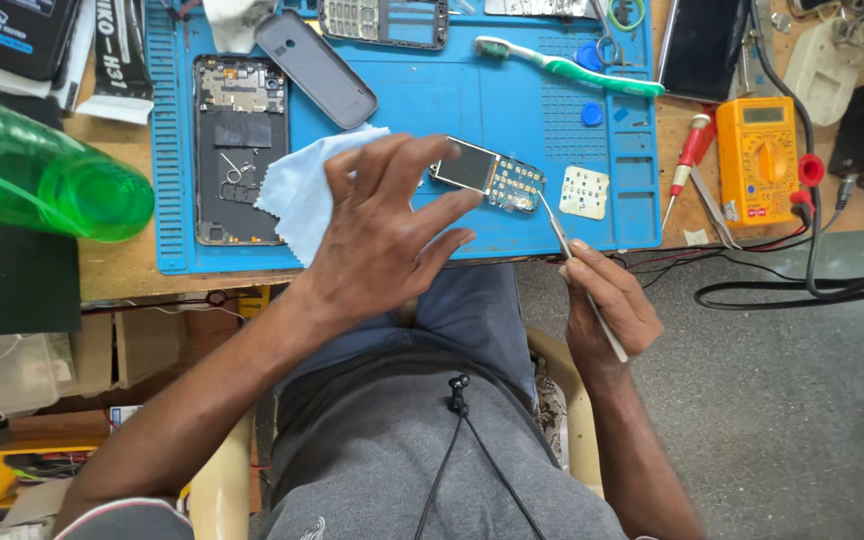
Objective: The person uses tweezers to pick up small components from a white sheet and place them onto a mobile phone keypad assembly. They repeatedly wipe the tweezers on a blue cloth between placements. The work is performed on a blue anti-static mat with various tools and phone parts nearby.
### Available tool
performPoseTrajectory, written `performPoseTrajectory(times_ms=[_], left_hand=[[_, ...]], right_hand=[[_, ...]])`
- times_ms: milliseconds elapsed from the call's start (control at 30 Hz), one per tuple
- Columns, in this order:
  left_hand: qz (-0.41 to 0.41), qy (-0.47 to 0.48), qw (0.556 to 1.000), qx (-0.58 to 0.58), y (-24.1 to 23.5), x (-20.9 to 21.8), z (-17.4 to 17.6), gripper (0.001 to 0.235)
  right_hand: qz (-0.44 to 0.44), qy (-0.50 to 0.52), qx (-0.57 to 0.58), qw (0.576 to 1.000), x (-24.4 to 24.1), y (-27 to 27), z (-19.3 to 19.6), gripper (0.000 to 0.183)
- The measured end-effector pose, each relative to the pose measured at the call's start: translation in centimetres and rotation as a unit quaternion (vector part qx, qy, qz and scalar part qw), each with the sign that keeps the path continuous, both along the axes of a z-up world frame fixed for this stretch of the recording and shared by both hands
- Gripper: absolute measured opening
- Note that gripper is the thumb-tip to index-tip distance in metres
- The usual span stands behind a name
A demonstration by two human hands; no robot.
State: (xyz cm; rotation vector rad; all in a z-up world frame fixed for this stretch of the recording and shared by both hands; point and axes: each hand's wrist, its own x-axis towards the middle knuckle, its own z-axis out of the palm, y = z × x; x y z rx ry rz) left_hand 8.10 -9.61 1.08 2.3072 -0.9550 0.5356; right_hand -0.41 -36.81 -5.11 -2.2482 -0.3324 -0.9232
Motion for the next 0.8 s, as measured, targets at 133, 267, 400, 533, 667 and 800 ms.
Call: performPoseTrajectory(times_ms=[133, 267, 400, 533, 667, 800], left_hand=[[-0.010, -0.008, 1.000, 0.017, -1.8, 1.4, -0.2, 0.030], [-0.008, -0.028, 0.999, 0.040, -2.6, 2.0, -0.7, 0.031], [-0.012, -0.026, 0.998, 0.053, -3.1, 2.2, -0.9, 0.035], [-0.024, -0.023, 0.997, 0.070, -3.6, 2.5, -0.7, 0.035], [-0.029, -0.035, 0.995, 0.087, -4.0, 2.7, -0.9, 0.035], [-0.033, -0.047, 0.994, 0.097, -4.2, 2.8, -1.2, 0.035]], right_hand=[[0.015, -0.003, -0.002, 1.000, 0.1, 0.4, 0.3, 0.022], [0.031, -0.006, -0.018, 0.999, 0.5, 0.5, 0.9, 0.025], [0.038, -0.003, -0.028, 0.999, 0.6, 0.5, 1.0, 0.026], [0.036, -0.003, -0.034, 0.999, 0.6, 0.6, 1.1, 0.026], [0.038, -0.002, -0.029, 0.999, 0.7, 0.6, 0.9, 0.027], [0.036, -0.003, -0.038, 0.999, 0.6, 0.6, 0.8, 0.027]])
